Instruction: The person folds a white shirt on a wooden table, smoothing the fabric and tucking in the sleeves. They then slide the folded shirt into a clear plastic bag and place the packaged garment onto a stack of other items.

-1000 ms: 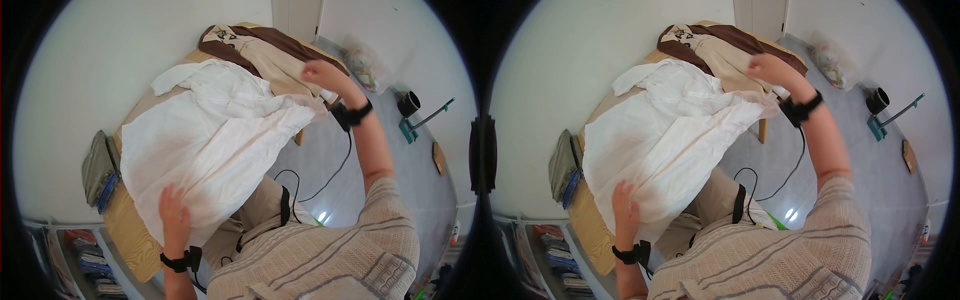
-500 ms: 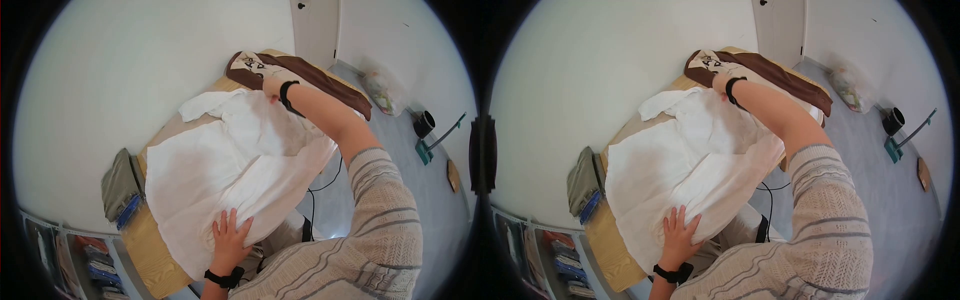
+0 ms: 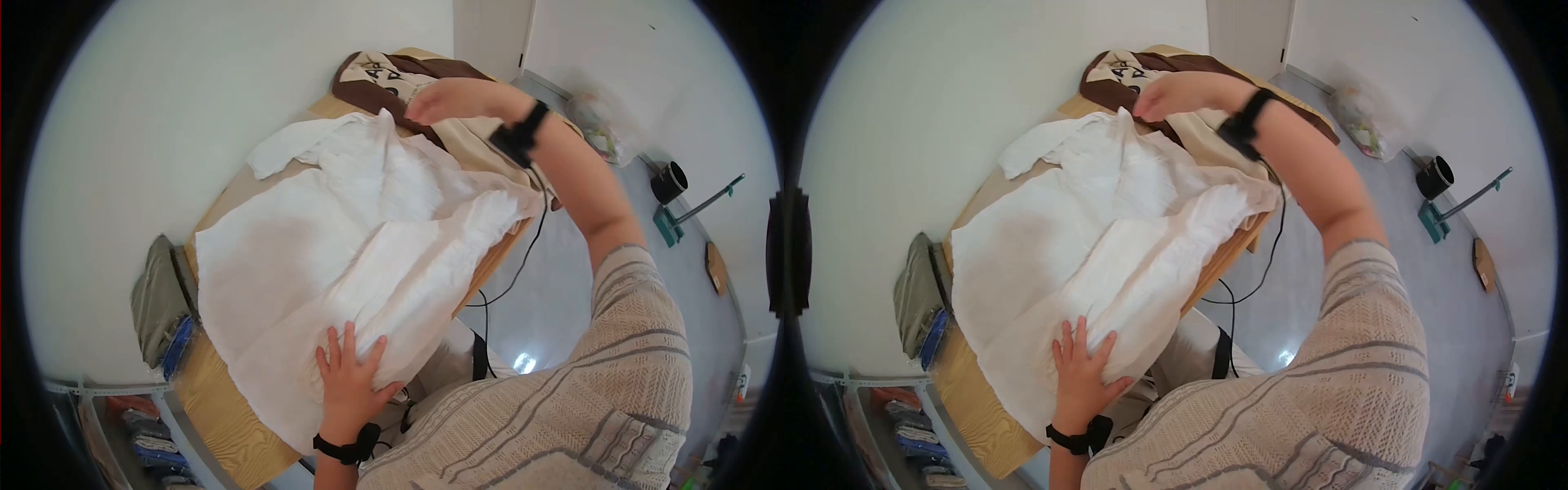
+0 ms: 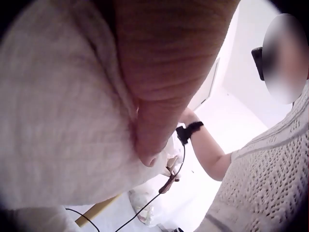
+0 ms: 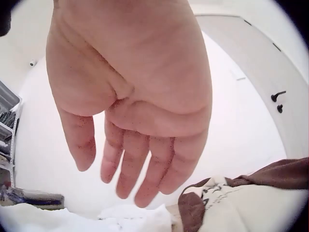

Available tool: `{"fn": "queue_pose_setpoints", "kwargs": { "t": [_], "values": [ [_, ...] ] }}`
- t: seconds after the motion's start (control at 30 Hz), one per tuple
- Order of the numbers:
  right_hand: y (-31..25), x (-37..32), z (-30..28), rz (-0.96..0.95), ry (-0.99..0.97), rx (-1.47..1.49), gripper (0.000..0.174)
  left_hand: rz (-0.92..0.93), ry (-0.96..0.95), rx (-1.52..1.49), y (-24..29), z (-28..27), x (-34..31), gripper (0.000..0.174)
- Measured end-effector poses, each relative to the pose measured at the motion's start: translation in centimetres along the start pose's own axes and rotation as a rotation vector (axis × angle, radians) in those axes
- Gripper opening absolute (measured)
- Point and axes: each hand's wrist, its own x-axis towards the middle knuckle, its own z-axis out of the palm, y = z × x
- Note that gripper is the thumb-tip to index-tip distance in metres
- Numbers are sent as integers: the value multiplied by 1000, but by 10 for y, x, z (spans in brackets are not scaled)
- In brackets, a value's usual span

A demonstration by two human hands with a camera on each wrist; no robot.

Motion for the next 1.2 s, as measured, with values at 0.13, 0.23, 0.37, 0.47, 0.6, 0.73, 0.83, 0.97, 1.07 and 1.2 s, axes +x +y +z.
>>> {"fn": "queue_pose_setpoints", "kwargs": {
  "t": [0.13,0.23,0.37,0.47,0.6,0.73,0.83,0.97,1.07,1.2],
  "values": [
    [-9,-115,3,93,-18,-76,27,-6,20,-9,0,0,0,74],
    [0,-171,36,233,51,32,38,2,43,-18,-2,4,-1,66],
    [52,-197,86,155,287,479,43,47,59,-18,-12,7,-3,58],
    [48,-199,93,96,323,363,38,62,102,-47,-7,-1,-5,54],
    [51,-194,81,124,272,188,27,22,93,-45,-2,-13,-20,53],
    [32,-178,74,135,565,217,17,-33,119,-25,-18,-6,-40,53],
    [31,-175,74,297,511,202,15,-79,168,-67,-20,-2,-46,53],
    [63,-174,90,50,529,53,19,-95,165,-98,-18,-4,-50,54],
    [72,-179,97,-85,627,30,20,-65,180,-115,-18,-6,-50,53],
    [71,-182,104,-166,790,-312,19,3,217,-74,-36,-6,-56,52]
  ]
}}
